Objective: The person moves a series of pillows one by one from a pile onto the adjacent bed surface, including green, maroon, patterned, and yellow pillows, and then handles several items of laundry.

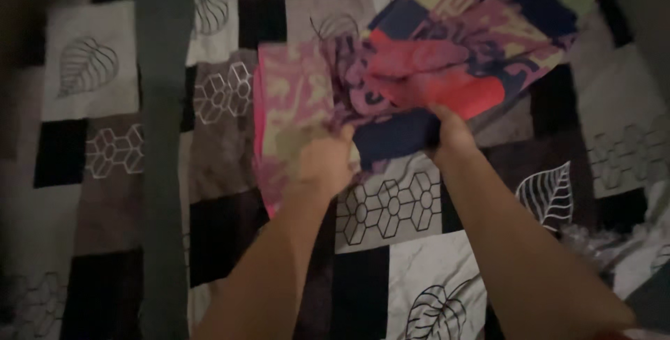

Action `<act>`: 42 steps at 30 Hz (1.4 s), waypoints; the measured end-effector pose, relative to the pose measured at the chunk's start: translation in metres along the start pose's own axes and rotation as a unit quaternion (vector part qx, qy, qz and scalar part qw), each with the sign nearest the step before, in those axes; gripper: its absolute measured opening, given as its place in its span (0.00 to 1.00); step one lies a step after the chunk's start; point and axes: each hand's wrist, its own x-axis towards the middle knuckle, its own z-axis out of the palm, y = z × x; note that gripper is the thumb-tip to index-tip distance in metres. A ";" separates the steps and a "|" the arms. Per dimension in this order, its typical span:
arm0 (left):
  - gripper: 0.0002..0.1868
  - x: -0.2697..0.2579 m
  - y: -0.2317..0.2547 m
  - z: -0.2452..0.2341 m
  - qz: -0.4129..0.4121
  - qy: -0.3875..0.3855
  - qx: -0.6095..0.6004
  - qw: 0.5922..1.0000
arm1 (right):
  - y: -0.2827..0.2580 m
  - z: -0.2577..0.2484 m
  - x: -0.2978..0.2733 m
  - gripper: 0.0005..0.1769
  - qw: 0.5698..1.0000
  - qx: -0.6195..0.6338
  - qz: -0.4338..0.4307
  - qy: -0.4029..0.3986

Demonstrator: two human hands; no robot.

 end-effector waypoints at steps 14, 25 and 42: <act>0.35 -0.207 0.088 -0.087 -0.078 -0.109 -0.119 0.984 | -0.054 0.055 -0.259 0.27 0.905 -0.380 -0.129 0.139; 0.75 -0.210 0.093 -0.041 -0.072 0.183 -0.438 0.877 | -0.061 0.218 -0.496 0.08 0.872 -0.364 -0.299 -0.131; 0.82 -0.354 0.080 -0.317 -0.062 0.631 -0.405 0.659 | -0.083 0.335 -0.751 0.14 0.744 -0.396 -0.423 -0.333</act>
